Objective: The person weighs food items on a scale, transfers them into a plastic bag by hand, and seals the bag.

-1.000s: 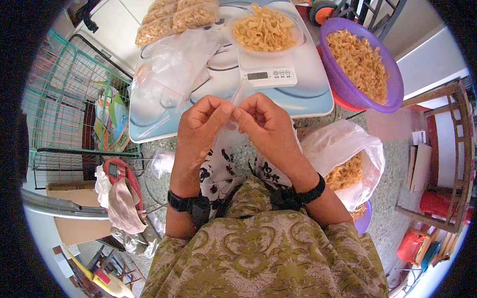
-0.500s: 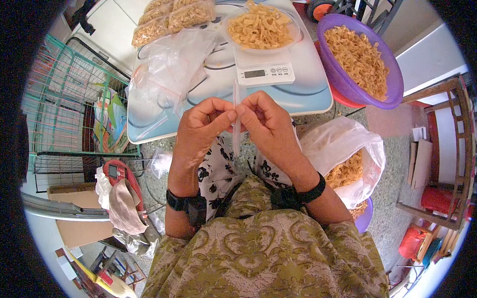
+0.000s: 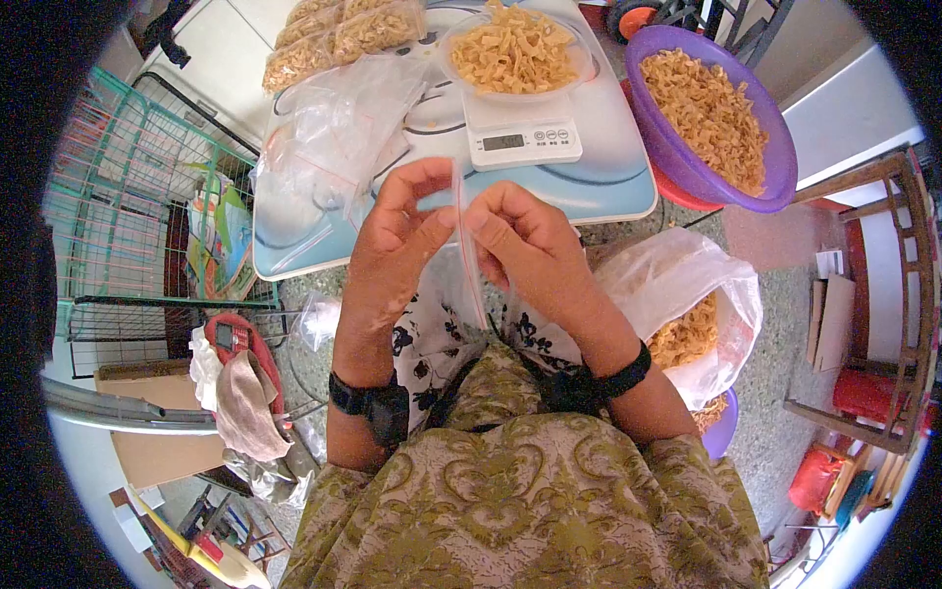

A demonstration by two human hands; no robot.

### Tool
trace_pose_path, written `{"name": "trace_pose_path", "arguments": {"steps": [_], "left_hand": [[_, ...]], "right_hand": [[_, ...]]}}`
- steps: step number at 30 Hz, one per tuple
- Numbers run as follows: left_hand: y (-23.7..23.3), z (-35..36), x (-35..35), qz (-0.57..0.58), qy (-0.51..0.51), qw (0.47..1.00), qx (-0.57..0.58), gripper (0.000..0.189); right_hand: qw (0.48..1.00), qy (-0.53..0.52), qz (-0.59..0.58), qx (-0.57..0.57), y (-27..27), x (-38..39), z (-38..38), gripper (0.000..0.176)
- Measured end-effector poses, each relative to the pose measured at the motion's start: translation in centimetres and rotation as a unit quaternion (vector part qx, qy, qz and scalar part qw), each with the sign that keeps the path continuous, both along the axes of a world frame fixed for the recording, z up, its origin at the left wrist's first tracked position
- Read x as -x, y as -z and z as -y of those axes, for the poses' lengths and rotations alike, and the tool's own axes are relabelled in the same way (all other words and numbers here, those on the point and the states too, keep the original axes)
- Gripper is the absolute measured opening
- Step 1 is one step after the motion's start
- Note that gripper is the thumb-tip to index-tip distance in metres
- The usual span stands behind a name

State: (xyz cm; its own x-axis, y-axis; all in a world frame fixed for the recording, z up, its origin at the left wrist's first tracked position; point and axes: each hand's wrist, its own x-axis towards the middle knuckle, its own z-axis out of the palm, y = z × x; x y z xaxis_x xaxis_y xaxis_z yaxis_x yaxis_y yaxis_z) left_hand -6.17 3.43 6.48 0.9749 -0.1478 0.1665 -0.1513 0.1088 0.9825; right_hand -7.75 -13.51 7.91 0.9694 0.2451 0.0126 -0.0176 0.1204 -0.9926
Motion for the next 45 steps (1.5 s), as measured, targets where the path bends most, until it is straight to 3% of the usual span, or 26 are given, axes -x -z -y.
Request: {"name": "trace_pose_path", "arguments": {"steps": [1, 2, 4, 5, 7, 11, 12, 14, 15, 17, 18, 24, 26, 28, 29, 32, 34, 37, 45], "left_hand": [[0.0, 0.2, -0.1, 0.084, -0.049, 0.994, -0.043, 0.024], [-0.3, 0.1, 0.0, 0.084, -0.049, 0.994, -0.043, 0.024], [-1.4, -0.1, 0.3, 0.027, 0.034, 0.998, 0.049, 0.028], [-1.4, -0.4, 0.4, 0.027, 0.034, 0.998, 0.049, 0.028], [-1.4, -1.1, 0.6, -0.096, 0.050, 0.993, 0.047, 0.024], [-0.3, -1.2, 0.0, -0.084, -0.035, 0.992, 0.092, 0.019], [-0.2, -1.2, -0.1, -0.075, -0.062, 0.990, 0.102, 0.017], [-0.2, -1.1, -0.2, -0.065, -0.090, 0.988, 0.112, 0.015], [-0.1, -1.1, -0.3, -0.046, -0.104, 0.987, 0.116, 0.014], [-0.1, -0.8, -0.3, -0.027, -0.117, 0.985, 0.121, 0.014], [-0.2, -0.6, -0.3, -0.026, -0.129, 0.982, 0.136, 0.014], [0.3, -0.6, -0.4, -0.043, -0.156, 0.974, 0.156, 0.014], [0.3, -0.7, -0.4, -0.051, -0.154, 0.975, 0.152, 0.015], [0.0, -0.8, -0.1, -0.063, -0.062, 0.986, 0.141, 0.019], [-0.4, -0.6, 0.1, -0.063, -0.062, 0.986, 0.141, 0.019], [-1.1, -0.5, 0.3, -0.102, -0.051, 0.987, 0.113, 0.025], [-0.1, -0.9, 0.1, -0.156, 0.012, 0.982, 0.101, 0.028], [0.3, -1.3, 0.3, -0.151, 0.026, 0.987, 0.052, 0.027], [0.2, -0.9, 0.4, -0.124, -0.004, 0.989, 0.085, 0.022]], "right_hand": [[0.995, -0.057, -0.066, -0.049, -0.4, -0.1, 0.4, 0.020], [0.980, -0.114, -0.131, -0.098, -0.6, -0.1, 0.7, 0.021], [0.973, -0.110, -0.151, -0.134, 0.6, -0.4, 0.7, 0.020], [0.964, -0.108, -0.171, -0.170, 1.0, -0.5, 0.8, 0.020], [0.966, -0.106, -0.161, -0.173, 1.2, -0.5, 0.9, 0.021], [0.951, -0.084, -0.175, -0.240, 1.1, -0.8, 0.9, 0.032], [0.951, -0.085, -0.176, -0.239, 1.0, -0.7, 0.8, 0.032], [0.962, -0.052, -0.121, -0.239, 0.7, -0.6, 0.6, 0.060], [0.962, -0.053, -0.121, -0.238, 0.7, -0.7, 0.6, 0.060], [1.000, -0.030, -0.002, -0.007, 0.6, -0.7, 0.9, 0.062], [1.000, -0.029, -0.002, -0.007, 0.5, -0.7, 0.9, 0.062], [0.999, 0.019, 0.038, -0.002, 0.8, -0.4, -0.2, 0.048], [0.997, 0.041, 0.048, 0.041, 0.6, -0.8, -0.4, 0.029], [0.996, 0.062, 0.017, 0.063, 0.5, -1.1, -0.2, 0.025], [0.993, 0.081, -0.013, 0.084, 0.4, -1.3, -0.1, 0.022], [0.990, 0.104, 0.040, 0.090, -0.3, -1.2, -0.5, 0.018], [0.989, 0.100, 0.050, 0.094, -0.2, -1.2, -0.3, 0.017], [0.990, 0.087, 0.071, 0.087, -0.2, -1.1, -0.1, 0.015], [0.984, 0.078, 0.088, 0.135, -0.3, -1.0, 0.1, 0.011]]}}
